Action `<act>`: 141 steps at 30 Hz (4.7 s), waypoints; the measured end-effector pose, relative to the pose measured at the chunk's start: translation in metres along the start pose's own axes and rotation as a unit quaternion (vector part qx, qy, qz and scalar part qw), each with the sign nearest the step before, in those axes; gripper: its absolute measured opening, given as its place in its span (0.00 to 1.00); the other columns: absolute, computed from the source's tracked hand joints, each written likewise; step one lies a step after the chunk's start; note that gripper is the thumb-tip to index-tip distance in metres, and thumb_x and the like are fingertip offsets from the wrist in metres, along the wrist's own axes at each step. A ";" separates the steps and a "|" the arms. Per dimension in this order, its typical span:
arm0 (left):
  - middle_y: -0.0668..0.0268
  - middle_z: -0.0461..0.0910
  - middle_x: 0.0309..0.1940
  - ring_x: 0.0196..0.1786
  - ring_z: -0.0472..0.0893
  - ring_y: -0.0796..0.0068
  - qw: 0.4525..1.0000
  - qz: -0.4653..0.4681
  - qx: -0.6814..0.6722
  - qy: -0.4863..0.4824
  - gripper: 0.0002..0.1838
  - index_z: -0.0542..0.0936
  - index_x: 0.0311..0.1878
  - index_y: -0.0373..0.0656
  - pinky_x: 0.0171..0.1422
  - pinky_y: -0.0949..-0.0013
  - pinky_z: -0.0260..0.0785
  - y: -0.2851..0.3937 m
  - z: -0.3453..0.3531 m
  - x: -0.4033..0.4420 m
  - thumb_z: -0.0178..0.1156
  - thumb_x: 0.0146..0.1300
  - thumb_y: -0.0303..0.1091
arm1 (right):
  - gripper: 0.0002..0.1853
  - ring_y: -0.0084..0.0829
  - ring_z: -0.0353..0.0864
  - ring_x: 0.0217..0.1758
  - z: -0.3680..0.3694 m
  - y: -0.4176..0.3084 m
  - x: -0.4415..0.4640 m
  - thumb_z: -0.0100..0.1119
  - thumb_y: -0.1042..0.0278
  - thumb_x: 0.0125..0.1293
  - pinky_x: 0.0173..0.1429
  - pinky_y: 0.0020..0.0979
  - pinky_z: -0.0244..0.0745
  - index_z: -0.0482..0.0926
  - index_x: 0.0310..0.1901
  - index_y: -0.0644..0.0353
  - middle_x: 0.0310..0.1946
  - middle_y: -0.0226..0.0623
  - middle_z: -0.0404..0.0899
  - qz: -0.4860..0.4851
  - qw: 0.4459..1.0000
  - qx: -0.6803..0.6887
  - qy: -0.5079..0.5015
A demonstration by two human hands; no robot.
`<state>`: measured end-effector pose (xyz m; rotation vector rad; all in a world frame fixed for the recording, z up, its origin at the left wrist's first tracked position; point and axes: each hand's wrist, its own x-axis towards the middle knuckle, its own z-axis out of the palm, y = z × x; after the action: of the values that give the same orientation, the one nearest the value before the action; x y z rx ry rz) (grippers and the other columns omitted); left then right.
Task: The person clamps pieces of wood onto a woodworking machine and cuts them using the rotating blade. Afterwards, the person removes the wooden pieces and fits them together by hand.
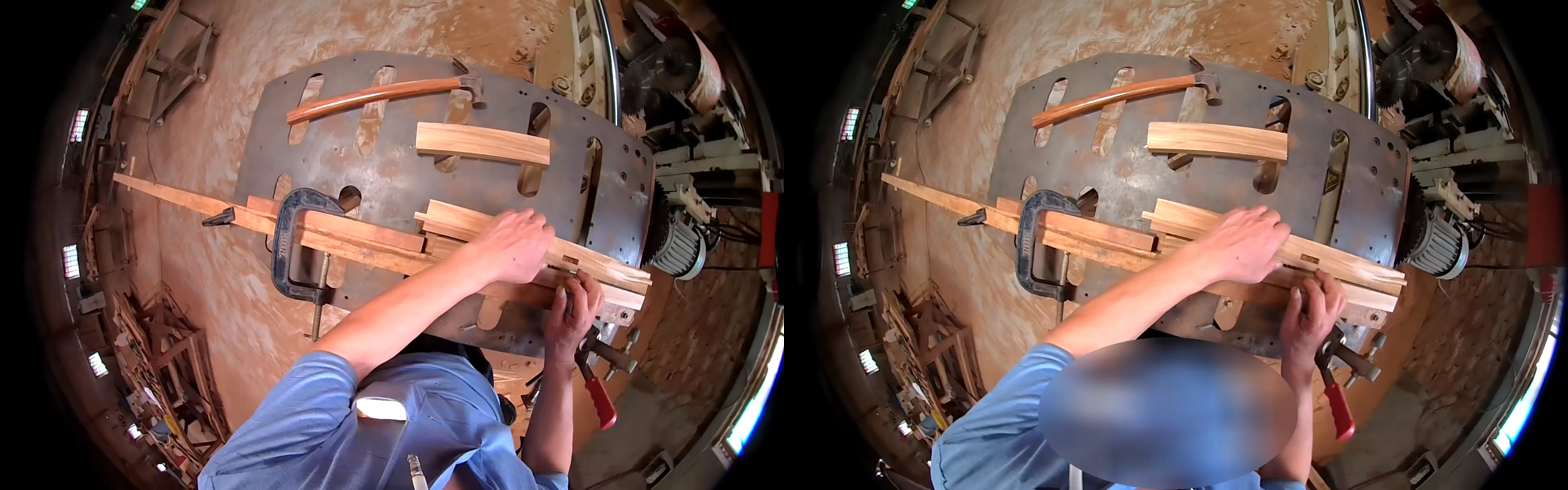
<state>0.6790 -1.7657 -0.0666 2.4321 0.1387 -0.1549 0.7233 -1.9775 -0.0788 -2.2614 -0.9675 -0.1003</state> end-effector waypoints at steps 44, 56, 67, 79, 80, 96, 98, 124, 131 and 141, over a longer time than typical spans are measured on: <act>0.53 0.81 0.36 0.49 0.78 0.54 0.995 -0.021 0.006 0.098 0.08 0.83 0.35 0.37 0.56 0.55 0.72 -0.001 0.030 0.008 0.62 0.55 0.32 | 0.11 0.51 0.75 0.54 0.019 0.007 0.017 0.67 0.77 0.57 0.60 0.47 0.70 0.81 0.43 0.63 0.51 0.49 0.78 -0.004 0.999 -0.037 -0.013; 0.54 0.78 0.43 0.52 0.76 0.51 0.999 -0.005 0.038 0.032 0.16 0.82 0.49 0.38 0.59 0.53 0.70 0.014 0.007 0.004 0.63 0.62 0.36 | 0.11 0.47 0.74 0.57 0.012 -0.006 0.017 0.70 0.66 0.54 0.63 0.47 0.69 0.80 0.36 0.60 0.48 0.43 0.77 0.051 0.997 -0.034 0.054; 0.45 0.69 0.65 0.65 0.68 0.45 0.986 0.038 0.142 -0.084 0.51 0.64 0.71 0.30 0.72 0.51 0.62 0.039 0.000 -0.010 0.75 0.47 0.47 | 0.10 0.44 0.76 0.52 0.005 -0.001 0.009 0.69 0.65 0.54 0.64 0.45 0.70 0.80 0.33 0.59 0.43 0.41 0.77 0.057 0.991 0.026 0.116; 0.50 0.78 0.53 0.58 0.74 0.48 0.986 0.041 0.132 -0.090 0.30 0.74 0.65 0.35 0.65 0.54 0.68 0.011 0.003 0.013 0.65 0.63 0.40 | 0.11 0.44 0.76 0.52 0.002 0.002 0.005 0.68 0.64 0.53 0.63 0.43 0.71 0.78 0.32 0.61 0.42 0.42 0.77 0.054 0.987 0.052 0.145; 0.51 0.79 0.50 0.57 0.76 0.48 0.986 0.040 0.130 -0.100 0.26 0.76 0.64 0.37 0.63 0.54 0.69 0.011 0.003 0.021 0.62 0.65 0.38 | 0.10 0.44 0.76 0.51 0.003 0.002 0.005 0.68 0.65 0.54 0.63 0.43 0.71 0.78 0.32 0.61 0.41 0.42 0.77 0.056 0.986 0.054 0.145; 0.57 0.83 0.43 0.57 0.77 0.57 0.977 0.151 0.082 -0.125 0.18 0.83 0.54 0.41 0.74 0.53 0.60 0.029 0.024 0.090 0.60 0.61 0.30 | 0.30 0.47 0.71 0.65 0.004 -0.004 0.002 0.70 0.60 0.55 0.72 0.43 0.66 0.75 0.58 0.63 0.59 0.45 0.74 0.117 0.978 0.093 0.146; 0.57 0.83 0.42 0.55 0.77 0.58 0.976 0.147 0.058 -0.147 0.19 0.83 0.55 0.40 0.77 0.51 0.56 0.032 0.027 0.089 0.60 0.60 0.31 | 0.30 0.47 0.71 0.66 0.005 -0.003 0.003 0.70 0.60 0.55 0.72 0.42 0.66 0.75 0.59 0.63 0.59 0.45 0.74 0.118 0.977 0.097 0.149; 0.56 0.84 0.43 0.54 0.78 0.56 0.975 0.165 0.027 -0.147 0.19 0.83 0.54 0.39 0.74 0.53 0.60 0.032 0.027 0.091 0.62 0.57 0.30 | 0.31 0.45 0.72 0.65 0.004 -0.003 0.007 0.69 0.57 0.57 0.70 0.41 0.69 0.75 0.59 0.65 0.59 0.45 0.75 0.129 0.976 0.084 0.156; 0.45 0.67 0.70 0.73 0.65 0.44 0.983 0.135 0.089 -0.084 0.43 0.68 0.68 0.32 0.78 0.51 0.58 0.045 0.015 0.026 0.72 0.48 0.37 | 0.32 0.55 0.70 0.64 -0.003 -0.013 -0.006 0.68 0.61 0.56 0.71 0.49 0.66 0.72 0.60 0.69 0.59 0.53 0.73 0.077 0.963 0.162 0.202; 0.38 0.59 0.69 0.71 0.60 0.38 0.966 0.112 0.223 -0.067 0.56 0.66 0.69 0.36 0.76 0.42 0.52 0.077 0.020 -0.010 0.80 0.37 0.51 | 0.11 0.42 0.83 0.40 -0.253 -0.072 -0.028 0.59 0.64 0.74 0.43 0.36 0.79 0.80 0.45 0.65 0.37 0.44 0.83 -0.107 0.856 0.481 -0.153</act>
<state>0.6787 -1.8377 -0.0315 2.8508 -0.2589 -0.2731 0.7011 -2.1120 0.1479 -1.2477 -1.0935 0.5516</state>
